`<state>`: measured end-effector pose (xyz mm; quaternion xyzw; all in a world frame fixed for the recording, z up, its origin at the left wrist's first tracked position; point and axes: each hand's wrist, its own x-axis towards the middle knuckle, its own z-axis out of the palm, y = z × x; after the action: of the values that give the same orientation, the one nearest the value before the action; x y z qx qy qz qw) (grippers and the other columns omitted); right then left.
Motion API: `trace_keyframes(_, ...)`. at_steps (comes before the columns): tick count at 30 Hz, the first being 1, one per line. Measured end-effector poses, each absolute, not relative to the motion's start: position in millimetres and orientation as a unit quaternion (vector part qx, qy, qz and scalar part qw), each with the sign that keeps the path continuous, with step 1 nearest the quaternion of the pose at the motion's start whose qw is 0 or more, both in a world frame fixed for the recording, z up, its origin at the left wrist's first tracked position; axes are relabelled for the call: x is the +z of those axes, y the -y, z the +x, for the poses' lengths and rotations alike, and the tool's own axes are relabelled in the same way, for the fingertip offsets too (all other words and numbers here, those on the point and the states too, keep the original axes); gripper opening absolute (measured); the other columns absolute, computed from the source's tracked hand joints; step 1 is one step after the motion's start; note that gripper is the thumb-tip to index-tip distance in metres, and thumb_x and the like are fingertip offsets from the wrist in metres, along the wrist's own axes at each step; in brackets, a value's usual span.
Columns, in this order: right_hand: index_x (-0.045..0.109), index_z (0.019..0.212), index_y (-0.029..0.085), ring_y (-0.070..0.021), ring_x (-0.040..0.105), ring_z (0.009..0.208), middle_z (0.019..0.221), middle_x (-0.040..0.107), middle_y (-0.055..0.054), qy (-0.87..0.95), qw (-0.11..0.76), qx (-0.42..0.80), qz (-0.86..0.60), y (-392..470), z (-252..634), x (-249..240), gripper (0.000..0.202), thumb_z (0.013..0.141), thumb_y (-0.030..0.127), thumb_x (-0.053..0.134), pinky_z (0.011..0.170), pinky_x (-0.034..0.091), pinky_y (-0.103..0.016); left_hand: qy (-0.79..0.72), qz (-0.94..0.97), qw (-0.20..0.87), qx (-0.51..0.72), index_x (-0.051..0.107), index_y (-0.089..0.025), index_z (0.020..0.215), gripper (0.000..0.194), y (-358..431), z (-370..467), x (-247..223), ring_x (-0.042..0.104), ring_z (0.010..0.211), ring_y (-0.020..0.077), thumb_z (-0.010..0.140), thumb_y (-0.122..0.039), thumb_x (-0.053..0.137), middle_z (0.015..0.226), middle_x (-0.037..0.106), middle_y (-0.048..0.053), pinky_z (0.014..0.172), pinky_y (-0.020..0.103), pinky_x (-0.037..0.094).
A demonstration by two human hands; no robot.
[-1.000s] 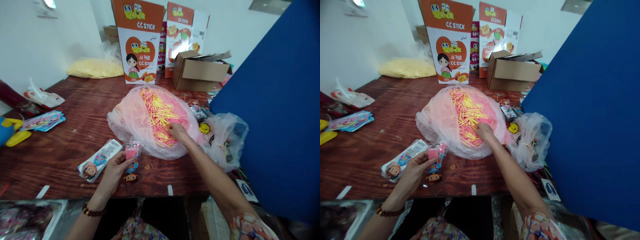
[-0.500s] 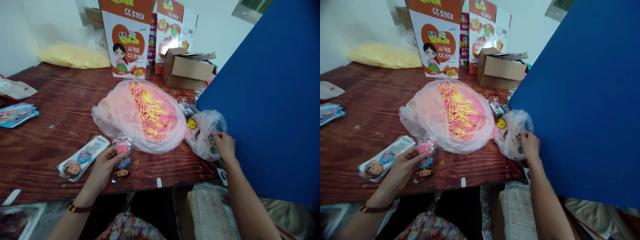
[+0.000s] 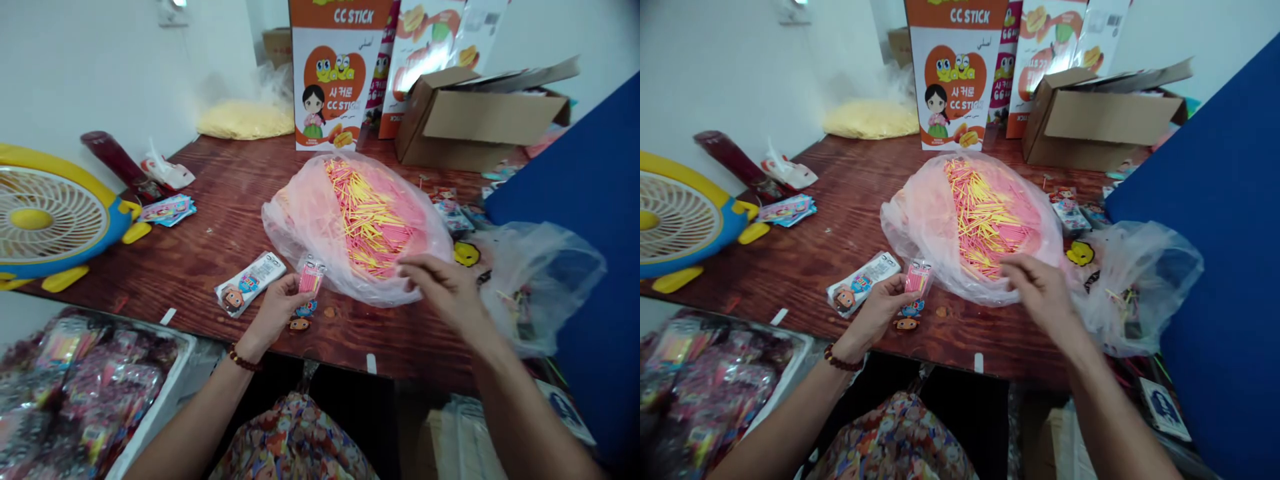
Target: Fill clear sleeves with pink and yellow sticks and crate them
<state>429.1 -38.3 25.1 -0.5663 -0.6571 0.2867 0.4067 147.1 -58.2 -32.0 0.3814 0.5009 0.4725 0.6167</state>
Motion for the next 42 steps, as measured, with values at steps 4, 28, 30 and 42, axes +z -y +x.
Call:
trace_keyframes(4,0.066,0.102,0.02,-0.0145,0.062,0.064,0.08,0.068,-0.001,0.623,0.358,0.5,-0.483,39.5,357.2,9.5,0.03,0.081,0.042,0.066,0.052,0.045,-0.024,-0.472,0.394,0.638,0.464,0.074,-0.015,0.088,0.027,62.5,147.9,-23.2,0.065,0.072,0.0143,0.066,-0.028,0.083,0.083,0.074,0.002,0.068,0.025,0.05)
trace_keyframes(28,0.068,0.078,0.019,-0.0176,0.062,0.074,0.079,0.071,-0.004,0.73,0.208,0.199,-0.62,-47.0,395.8,-16.2,0.017,0.083,0.026,0.053,0.064,0.041,-0.027,-0.468,0.382,0.664,0.439,0.074,-0.014,0.087,0.031,66.4,143.7,-34.4,0.061,0.065,0.0115,0.063,-0.03,0.085,0.08,0.073,0.003,0.061,0.022,0.047)
trace_keyframes(30,0.07,0.083,0.019,-0.0204,0.065,0.082,0.089,0.074,-0.007,0.765,0.102,0.13,-0.622,-58.5,389.8,-17.9,0.02,0.086,0.024,0.051,0.067,0.041,-0.028,-0.464,0.387,0.671,0.429,0.074,-0.013,0.088,0.032,66.8,144.8,-35.7,0.062,0.067,0.0124,0.064,-0.031,0.085,0.08,0.074,0.004,0.062,0.022,0.048)
trace_keyframes(42,0.059,0.103,0.02,-0.0164,0.06,0.064,0.073,0.064,0.0,0.704,0.281,0.226,-0.611,-54.3,381.8,-0.5,0.024,0.079,0.019,0.055,0.061,0.043,-0.027,-0.477,0.373,0.677,0.418,0.076,-0.012,0.087,0.031,63.8,127.7,-31.7,0.065,0.066,0.0124,0.062,-0.028,0.085,0.082,0.076,0.003,0.068,0.024,0.051)
